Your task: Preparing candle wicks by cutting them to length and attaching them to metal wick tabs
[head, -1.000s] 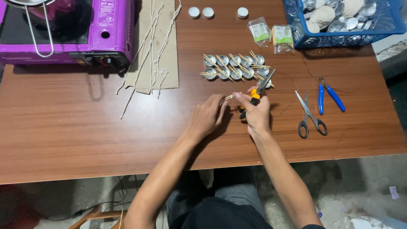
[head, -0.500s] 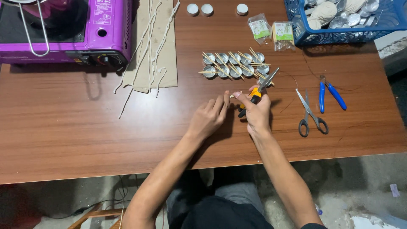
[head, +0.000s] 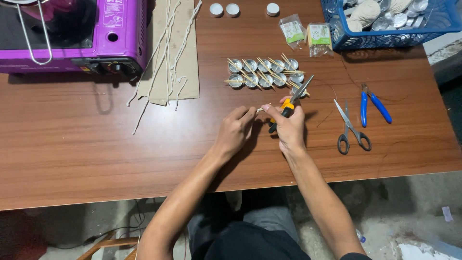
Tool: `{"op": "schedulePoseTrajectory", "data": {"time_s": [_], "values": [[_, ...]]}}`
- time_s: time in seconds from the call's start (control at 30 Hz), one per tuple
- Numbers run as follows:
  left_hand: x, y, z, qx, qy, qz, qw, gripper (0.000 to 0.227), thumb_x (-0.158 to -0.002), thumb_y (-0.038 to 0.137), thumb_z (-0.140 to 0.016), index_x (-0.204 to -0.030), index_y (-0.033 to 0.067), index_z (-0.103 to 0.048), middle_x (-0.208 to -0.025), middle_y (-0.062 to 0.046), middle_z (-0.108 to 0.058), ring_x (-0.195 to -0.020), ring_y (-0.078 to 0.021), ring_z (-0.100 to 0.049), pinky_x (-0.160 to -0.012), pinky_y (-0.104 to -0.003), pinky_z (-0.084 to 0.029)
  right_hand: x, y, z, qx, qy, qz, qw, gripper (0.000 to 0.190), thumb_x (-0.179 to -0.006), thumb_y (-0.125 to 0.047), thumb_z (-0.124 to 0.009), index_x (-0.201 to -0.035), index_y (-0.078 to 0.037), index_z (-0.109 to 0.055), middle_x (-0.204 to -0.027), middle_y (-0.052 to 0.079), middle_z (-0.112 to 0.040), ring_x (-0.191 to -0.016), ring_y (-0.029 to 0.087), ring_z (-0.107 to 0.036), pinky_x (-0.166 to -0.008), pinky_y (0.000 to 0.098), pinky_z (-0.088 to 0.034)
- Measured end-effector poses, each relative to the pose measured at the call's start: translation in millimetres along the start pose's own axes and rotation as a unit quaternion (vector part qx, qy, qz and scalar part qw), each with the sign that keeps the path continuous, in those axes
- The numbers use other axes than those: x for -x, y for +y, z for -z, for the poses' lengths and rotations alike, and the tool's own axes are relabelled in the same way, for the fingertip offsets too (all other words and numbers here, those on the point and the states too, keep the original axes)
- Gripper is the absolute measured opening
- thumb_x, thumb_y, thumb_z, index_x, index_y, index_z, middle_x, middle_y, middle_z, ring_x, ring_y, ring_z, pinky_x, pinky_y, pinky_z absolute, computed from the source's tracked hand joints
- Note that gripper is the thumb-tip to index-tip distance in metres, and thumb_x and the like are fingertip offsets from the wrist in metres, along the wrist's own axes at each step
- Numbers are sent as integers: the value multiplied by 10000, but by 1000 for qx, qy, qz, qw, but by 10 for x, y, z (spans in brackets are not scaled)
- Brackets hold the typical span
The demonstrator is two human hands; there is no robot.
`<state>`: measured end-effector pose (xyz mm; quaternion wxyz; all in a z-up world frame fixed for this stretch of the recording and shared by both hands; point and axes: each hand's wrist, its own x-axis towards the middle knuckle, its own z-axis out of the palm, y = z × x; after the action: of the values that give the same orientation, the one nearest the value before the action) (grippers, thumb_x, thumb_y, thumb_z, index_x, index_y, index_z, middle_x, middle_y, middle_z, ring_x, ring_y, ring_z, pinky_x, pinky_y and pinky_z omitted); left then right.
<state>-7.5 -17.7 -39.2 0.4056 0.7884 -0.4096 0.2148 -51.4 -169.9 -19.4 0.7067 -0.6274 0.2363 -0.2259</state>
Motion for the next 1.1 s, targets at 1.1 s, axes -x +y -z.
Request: {"op": "schedulePoseTrajectory", "data": {"time_s": [1.1], "values": [[-132,-59,274,319,-44,159,933,152,-965,144,-702,-1075,133,-805,-749,-134,-729,-678,-224,-704,-658,-356,-555,577,-669,560,268,-146,-15,952,223,-1017,-240,-652,-886,-62,-684,-905,145,-805,-848,149,-697,-803,292,-508]]}}
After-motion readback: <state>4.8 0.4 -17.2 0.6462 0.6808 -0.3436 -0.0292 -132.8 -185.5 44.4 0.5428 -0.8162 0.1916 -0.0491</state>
